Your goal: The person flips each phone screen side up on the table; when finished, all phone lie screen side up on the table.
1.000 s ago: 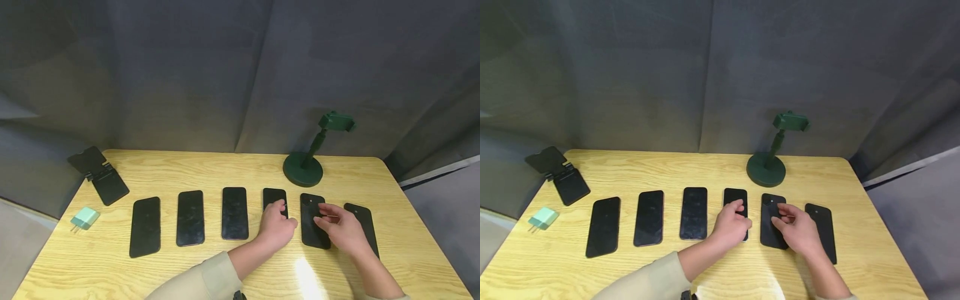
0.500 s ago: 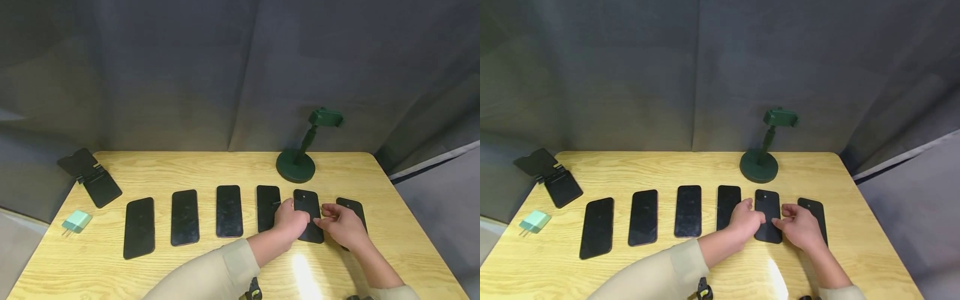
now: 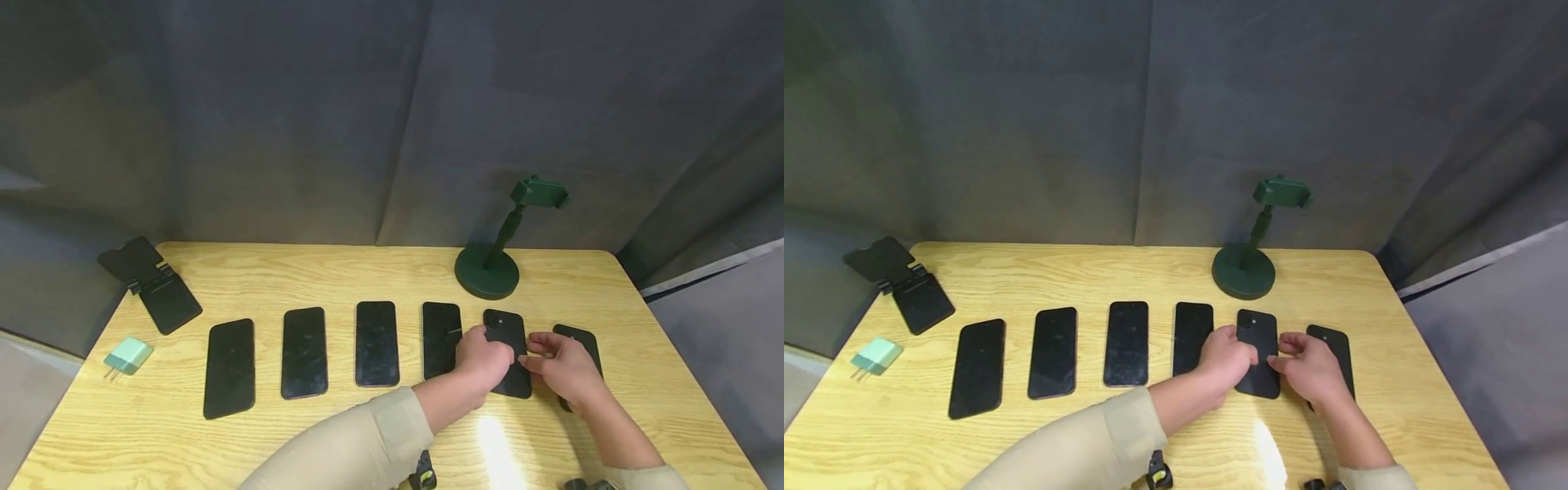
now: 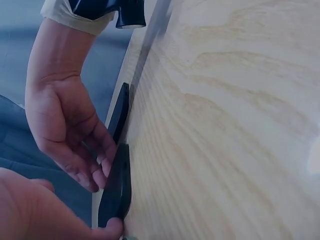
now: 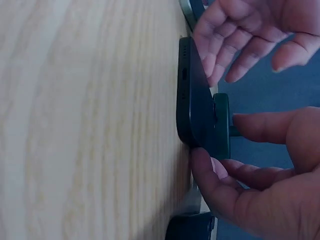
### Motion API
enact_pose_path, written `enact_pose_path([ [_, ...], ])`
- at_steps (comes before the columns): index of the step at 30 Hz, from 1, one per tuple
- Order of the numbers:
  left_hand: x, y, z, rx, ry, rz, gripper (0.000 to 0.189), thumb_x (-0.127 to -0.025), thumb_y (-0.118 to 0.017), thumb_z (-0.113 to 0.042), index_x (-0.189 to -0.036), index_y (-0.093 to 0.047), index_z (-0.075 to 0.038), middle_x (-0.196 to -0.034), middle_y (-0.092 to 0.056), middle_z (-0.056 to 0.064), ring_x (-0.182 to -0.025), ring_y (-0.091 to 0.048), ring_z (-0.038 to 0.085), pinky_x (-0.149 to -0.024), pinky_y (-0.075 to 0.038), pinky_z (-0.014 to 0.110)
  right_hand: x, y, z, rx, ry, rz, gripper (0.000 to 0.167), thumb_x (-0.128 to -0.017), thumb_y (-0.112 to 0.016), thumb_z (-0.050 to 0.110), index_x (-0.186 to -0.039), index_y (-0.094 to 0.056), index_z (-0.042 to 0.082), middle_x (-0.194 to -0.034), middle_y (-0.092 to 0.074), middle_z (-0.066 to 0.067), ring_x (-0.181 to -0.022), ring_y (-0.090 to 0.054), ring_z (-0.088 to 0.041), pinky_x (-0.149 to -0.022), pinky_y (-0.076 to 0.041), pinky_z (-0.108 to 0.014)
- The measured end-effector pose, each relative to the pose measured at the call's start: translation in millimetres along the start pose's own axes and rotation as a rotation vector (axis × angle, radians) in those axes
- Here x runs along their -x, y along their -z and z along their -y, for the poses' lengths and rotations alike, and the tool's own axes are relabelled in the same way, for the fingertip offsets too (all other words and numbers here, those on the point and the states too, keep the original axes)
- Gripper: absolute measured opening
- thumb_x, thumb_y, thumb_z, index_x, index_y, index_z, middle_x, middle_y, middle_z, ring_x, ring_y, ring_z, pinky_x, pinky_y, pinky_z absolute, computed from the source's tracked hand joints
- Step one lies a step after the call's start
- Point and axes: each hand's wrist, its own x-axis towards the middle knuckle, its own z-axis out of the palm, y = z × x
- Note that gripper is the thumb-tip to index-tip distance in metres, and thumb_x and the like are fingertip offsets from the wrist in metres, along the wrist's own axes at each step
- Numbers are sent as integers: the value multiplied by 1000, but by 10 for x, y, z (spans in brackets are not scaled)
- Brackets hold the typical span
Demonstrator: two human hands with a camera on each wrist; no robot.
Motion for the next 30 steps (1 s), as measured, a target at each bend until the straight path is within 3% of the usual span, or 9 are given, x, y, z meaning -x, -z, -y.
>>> enact_pose_path([
  [8, -40, -87, 41, 53, -34, -120, 46, -84, -53, 6, -130, -61, 1, -129, -59, 12, -126, -49, 30, -104, -40, 49, -59, -5, 19, -37, -33, 24, 59, -91, -68, -4, -141, -39, -16, -133, -46, -35, -107, -60, -37, -79, -57, -37],
  [13, -88, -96, 33, 92, -66, -133, 48, -82, -56, 13, -128, -63, 0, -116, -62, 7, -114, -55, 27, -99, -45, 45, -65, -6, -6, -68, -29, 30, 59, -91, -67, -6, -141, -38, -15, -133, -46, -35, -100, -62, -32, -76, -58, -37],
  [18, -137, -59, 28, 120, -44, -130, 44, -82, -55, 15, -122, -65, -1, -106, -61, 5, -110, -56, 27, -97, -46, 47, -56, 7, -44, -148, -41, 55, 68, -92, -68, -2, -148, -31, -13, -140, -41, -34, -110, -59, -31, -79, -57, -38],
  [23, -182, 17, -5, 138, -10, -73, 39, -78, -56, 16, -108, -69, -4, -97, -62, 4, -99, -59, 25, -91, -50, 45, -18, 18, -61, -222, -44, 41, 71, -95, -68, 3, -152, -27, -10, -142, -40, -31, -105, -61, -22, -79, -57, -36],
  [26, -201, 79, -32, 165, -5, 4, 43, -72, -58, 20, -104, -71, -4, -95, -64, 4, -94, -61, 22, -85, -52, 41, 19, 5, -37, -234, -33, 10, 71, -95, -69, 8, -153, -29, -6, -141, -42, -28, -98, -63, -17, -77, -57, -34],
  [30, -220, 144, -44, 247, -5, 116, 45, -71, -60, 24, -108, -70, 0, -92, -67, 7, -88, -66, 22, -78, -55, 39, 68, -35, 25, -179, -22, -44, 77, -94, -73, 22, -153, -32, -2, -141, -43, -28, -98, -63, -21, -74, -57, -32],
])
